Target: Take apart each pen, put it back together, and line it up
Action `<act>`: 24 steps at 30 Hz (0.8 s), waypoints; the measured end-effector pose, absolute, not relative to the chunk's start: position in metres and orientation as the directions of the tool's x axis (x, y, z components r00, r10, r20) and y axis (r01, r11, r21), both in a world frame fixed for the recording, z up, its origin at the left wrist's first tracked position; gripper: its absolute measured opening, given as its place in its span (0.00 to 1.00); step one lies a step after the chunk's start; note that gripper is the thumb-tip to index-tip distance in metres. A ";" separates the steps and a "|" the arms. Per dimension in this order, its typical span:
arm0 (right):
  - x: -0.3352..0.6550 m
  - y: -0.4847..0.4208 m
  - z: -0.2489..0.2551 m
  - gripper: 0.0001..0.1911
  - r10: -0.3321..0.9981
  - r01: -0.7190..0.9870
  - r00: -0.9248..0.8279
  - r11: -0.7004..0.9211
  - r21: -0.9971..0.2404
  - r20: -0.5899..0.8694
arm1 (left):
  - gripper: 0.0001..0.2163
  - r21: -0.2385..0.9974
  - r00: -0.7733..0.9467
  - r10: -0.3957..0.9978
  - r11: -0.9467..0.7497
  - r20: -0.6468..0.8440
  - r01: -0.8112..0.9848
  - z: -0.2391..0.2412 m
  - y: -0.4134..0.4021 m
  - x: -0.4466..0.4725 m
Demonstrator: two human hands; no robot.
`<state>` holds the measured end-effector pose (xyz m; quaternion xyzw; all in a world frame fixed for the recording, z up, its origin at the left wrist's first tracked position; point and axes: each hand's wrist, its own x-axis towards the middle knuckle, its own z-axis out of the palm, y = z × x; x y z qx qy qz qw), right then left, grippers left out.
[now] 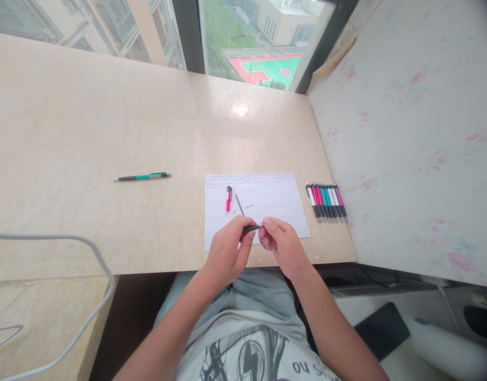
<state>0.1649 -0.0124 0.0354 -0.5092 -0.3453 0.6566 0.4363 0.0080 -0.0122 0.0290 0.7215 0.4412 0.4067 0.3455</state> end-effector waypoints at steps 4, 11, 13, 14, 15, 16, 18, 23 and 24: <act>0.169 -0.013 0.040 0.21 0.937 -0.077 -0.116 -0.340 -0.937 -0.331 | 0.06 0.900 0.281 0.927 -0.328 0.249 0.287 0.029 -0.013 0.005; 0.175 -0.011 0.051 0.14 0.973 0.096 -0.144 -0.169 -0.981 -0.182 | 0.05 0.935 0.281 0.921 -0.320 0.268 0.156 0.032 -0.013 0.003; 0.176 -0.012 0.053 0.11 0.974 0.105 -0.158 -0.148 -0.983 -0.163 | 0.04 0.942 0.259 0.929 -0.305 0.263 0.139 0.032 -0.013 0.003; 0.176 -0.012 0.053 0.10 0.975 0.112 -0.164 -0.136 -0.984 -0.153 | 0.04 0.947 0.246 0.935 -0.292 0.254 0.135 0.033 -0.013 0.003; 0.177 -0.012 0.054 0.09 0.975 0.121 -0.171 -0.121 -0.985 -0.141 | 0.05 0.952 0.235 0.942 -0.277 0.241 0.133 0.033 -0.013 0.004; 0.177 -0.013 0.055 0.08 0.977 0.131 -0.175 -0.103 -0.986 -0.126 | 0.05 0.956 0.227 0.947 -0.261 0.227 0.133 0.034 -0.013 0.004; 0.177 -0.013 0.056 0.07 0.979 0.158 -0.179 -0.067 -0.985 -0.095 | 0.06 0.962 0.227 0.953 -0.235 0.199 0.142 0.035 -0.013 0.004; 0.177 -0.013 0.060 0.05 0.983 0.234 -0.175 -0.013 -0.972 -0.056 | 0.03 0.959 0.256 0.949 -0.230 0.183 0.165 0.036 -0.012 0.004; 0.177 -0.013 0.060 0.05 0.983 0.238 -0.175 -0.012 -0.971 -0.055 | 0.03 0.956 0.255 0.947 -0.243 0.197 0.163 0.036 -0.012 0.004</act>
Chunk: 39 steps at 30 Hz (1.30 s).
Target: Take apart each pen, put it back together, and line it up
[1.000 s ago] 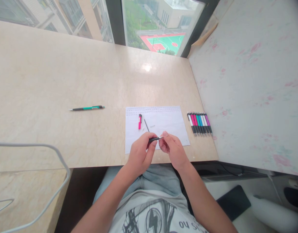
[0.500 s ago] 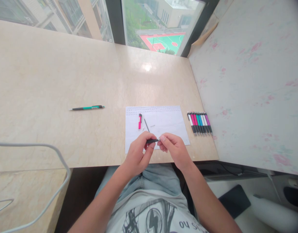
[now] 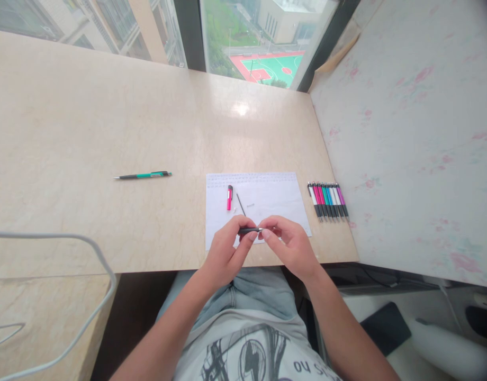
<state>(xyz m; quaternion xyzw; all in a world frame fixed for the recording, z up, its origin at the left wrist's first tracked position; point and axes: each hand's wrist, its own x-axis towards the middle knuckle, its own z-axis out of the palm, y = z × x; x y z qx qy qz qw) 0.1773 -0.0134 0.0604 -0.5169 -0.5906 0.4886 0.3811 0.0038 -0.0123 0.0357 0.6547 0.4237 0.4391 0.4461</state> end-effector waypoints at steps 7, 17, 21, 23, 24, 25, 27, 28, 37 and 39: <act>0.178 -0.014 0.061 0.04 0.978 0.278 -0.200 0.000 -0.961 -0.058 | 0.04 0.938 0.310 0.918 -0.307 0.247 0.161 0.035 -0.013 0.002; 0.178 -0.014 0.064 0.04 0.980 0.371 -0.194 0.026 -0.928 -0.050 | 0.05 0.884 0.346 0.883 -0.407 0.316 0.231 0.034 -0.011 0.001; 0.176 -0.015 0.062 0.05 0.986 0.432 -0.166 0.054 -0.900 -0.021 | 0.05 0.847 0.367 0.880 -0.424 0.301 0.321 0.031 -0.010 0.000; 0.174 -0.015 0.062 0.07 0.989 0.490 -0.149 0.095 -0.866 0.024 | 0.04 0.832 0.384 0.876 -0.430 0.291 0.350 0.029 -0.011 0.000; 0.173 -0.015 0.062 0.07 0.988 0.516 -0.145 0.122 -0.848 0.053 | 0.04 0.825 0.391 0.875 -0.433 0.286 0.363 0.029 -0.011 0.000; 0.173 -0.015 0.062 0.08 0.986 0.537 -0.148 0.148 -0.830 0.080 | 0.04 0.818 0.394 0.874 -0.435 0.283 0.377 0.029 -0.011 0.000; 0.172 -0.016 0.062 0.09 0.979 0.559 -0.158 0.195 -0.806 0.128 | 0.04 0.803 0.393 0.876 -0.438 0.280 0.404 0.028 -0.012 0.001; 0.171 -0.016 0.062 0.09 0.976 0.565 -0.160 0.212 -0.797 0.146 | 0.04 0.797 0.390 0.878 -0.438 0.279 0.417 0.028 -0.013 0.002; 0.170 -0.018 0.058 0.10 0.949 0.619 -0.200 0.315 -0.719 0.244 | 0.04 0.780 0.417 0.858 -0.473 0.301 0.410 0.029 -0.014 0.001; 0.169 -0.017 0.058 0.10 0.944 0.633 -0.211 0.331 -0.700 0.255 | 0.05 0.783 0.417 0.861 -0.464 0.290 0.413 0.029 -0.013 0.001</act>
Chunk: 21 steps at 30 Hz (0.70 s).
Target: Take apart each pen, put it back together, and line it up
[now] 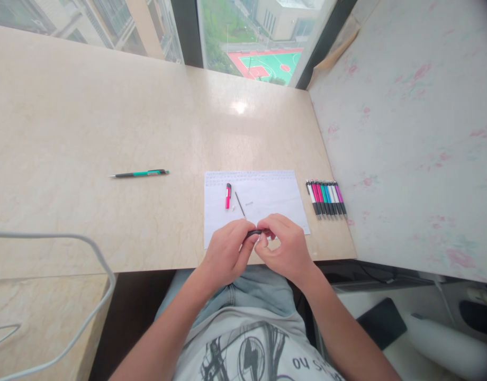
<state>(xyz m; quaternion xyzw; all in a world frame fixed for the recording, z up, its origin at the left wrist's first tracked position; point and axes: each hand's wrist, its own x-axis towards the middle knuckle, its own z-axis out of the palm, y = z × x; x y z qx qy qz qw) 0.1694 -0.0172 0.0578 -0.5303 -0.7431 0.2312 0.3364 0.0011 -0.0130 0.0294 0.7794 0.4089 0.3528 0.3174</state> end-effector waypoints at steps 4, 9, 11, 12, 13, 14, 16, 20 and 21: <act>0.170 -0.016 0.057 0.09 0.927 0.648 -0.236 0.373 -0.665 0.290 | 0.06 0.811 0.404 0.879 -0.420 0.253 0.407 0.030 -0.014 0.002; 0.171 -0.015 0.052 0.10 0.916 0.641 -0.244 0.399 -0.656 0.320 | 0.07 0.864 0.401 0.901 -0.330 0.168 0.381 0.034 -0.015 0.005; 0.171 -0.014 0.050 0.10 0.918 0.624 -0.230 0.394 -0.675 0.323 | 0.08 0.894 0.391 0.912 -0.274 0.124 0.354 0.036 -0.014 0.005; 0.171 -0.014 0.051 0.10 0.923 0.610 -0.222 0.382 -0.694 0.314 | 0.08 0.912 0.383 0.918 -0.238 0.100 0.334 0.037 -0.013 0.004; 0.172 -0.013 0.051 0.09 0.931 0.592 -0.218 0.366 -0.718 0.294 | 0.09 0.930 0.371 0.926 -0.198 0.073 0.311 0.038 -0.012 0.004; 0.173 -0.011 0.053 0.08 0.939 0.573 -0.223 0.344 -0.744 0.262 | 0.10 0.945 0.360 0.932 -0.155 0.042 0.289 0.038 -0.010 0.003; 0.176 -0.008 0.057 0.06 0.945 0.539 -0.275 0.302 -0.786 0.175 | 0.12 0.966 0.348 0.937 -0.078 -0.014 0.248 0.038 -0.007 0.001; 0.186 -0.002 0.065 0.05 0.910 0.520 -0.411 0.280 -0.807 0.050 | 0.13 0.978 0.385 0.921 -0.024 -0.059 0.207 0.037 -0.004 -0.003; 0.189 -0.001 0.066 0.06 0.902 0.519 -0.429 0.283 -0.806 0.040 | 0.12 0.977 0.399 0.915 -0.032 -0.055 0.210 0.038 -0.004 -0.003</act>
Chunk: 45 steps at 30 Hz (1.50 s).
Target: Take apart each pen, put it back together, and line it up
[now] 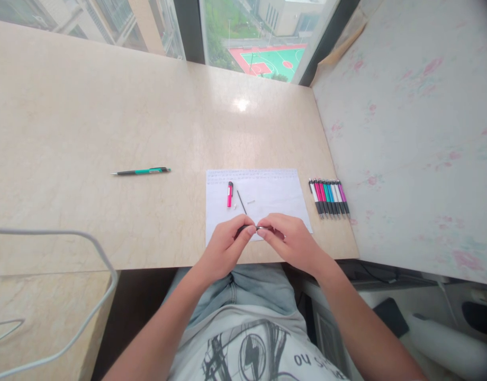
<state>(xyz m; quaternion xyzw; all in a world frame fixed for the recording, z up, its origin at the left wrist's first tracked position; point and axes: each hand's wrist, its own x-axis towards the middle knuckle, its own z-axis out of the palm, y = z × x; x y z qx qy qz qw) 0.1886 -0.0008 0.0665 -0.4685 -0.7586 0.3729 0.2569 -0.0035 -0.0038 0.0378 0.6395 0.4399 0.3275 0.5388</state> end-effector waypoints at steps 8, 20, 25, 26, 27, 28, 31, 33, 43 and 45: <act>0.198 0.002 0.069 0.07 0.840 0.497 -0.539 0.377 -0.782 0.063 | 0.10 0.966 0.466 0.885 -0.109 -0.013 0.234 0.044 -0.004 -0.009; 0.186 -0.010 0.074 0.14 0.797 0.544 -0.492 0.595 -0.591 0.350 | 0.10 0.970 0.447 0.885 -0.205 0.129 0.127 0.042 -0.009 -0.006; 0.187 -0.010 0.083 0.15 0.897 0.352 -0.427 0.050 -0.935 -0.113 | 0.06 0.803 0.544 0.766 -0.539 0.342 0.255 0.043 -0.002 -0.013; 0.188 -0.010 0.082 0.16 0.871 0.291 -0.431 -0.115 -0.950 -0.238 | 0.07 0.749 0.578 0.728 -0.601 0.369 0.279 0.043 0.000 -0.014; 0.189 -0.009 0.080 0.17 0.820 0.215 -0.451 -0.283 -0.935 -0.352 | 0.07 0.693 0.613 0.688 -0.656 0.388 0.299 0.043 0.003 -0.016; 0.191 -0.009 0.077 0.17 0.755 0.135 -0.484 -0.435 -0.890 -0.442 | 0.08 0.637 0.647 0.649 -0.705 0.401 0.312 0.043 0.005 -0.017; 0.195 -0.007 0.070 0.17 0.575 -0.024 -0.606 -0.705 -0.709 -0.550 | 0.08 0.501 0.721 0.554 -0.802 0.417 0.326 0.044 0.009 -0.021; 0.198 -0.004 0.069 0.16 0.505 -0.023 -0.678 -0.741 -0.671 -0.534 | 0.09 0.442 0.753 0.509 -0.838 0.417 0.322 0.047 0.009 -0.024; 0.208 0.020 0.086 0.20 0.044 0.280 -0.936 -0.506 -0.816 -0.349 | 0.10 0.255 0.876 0.200 -0.963 0.439 0.092 0.103 0.000 -0.021; 0.205 0.021 0.088 0.22 -0.075 0.311 -0.945 -0.502 -0.807 -0.318 | 0.11 0.256 0.861 0.149 -0.966 0.486 0.023 0.111 -0.003 -0.016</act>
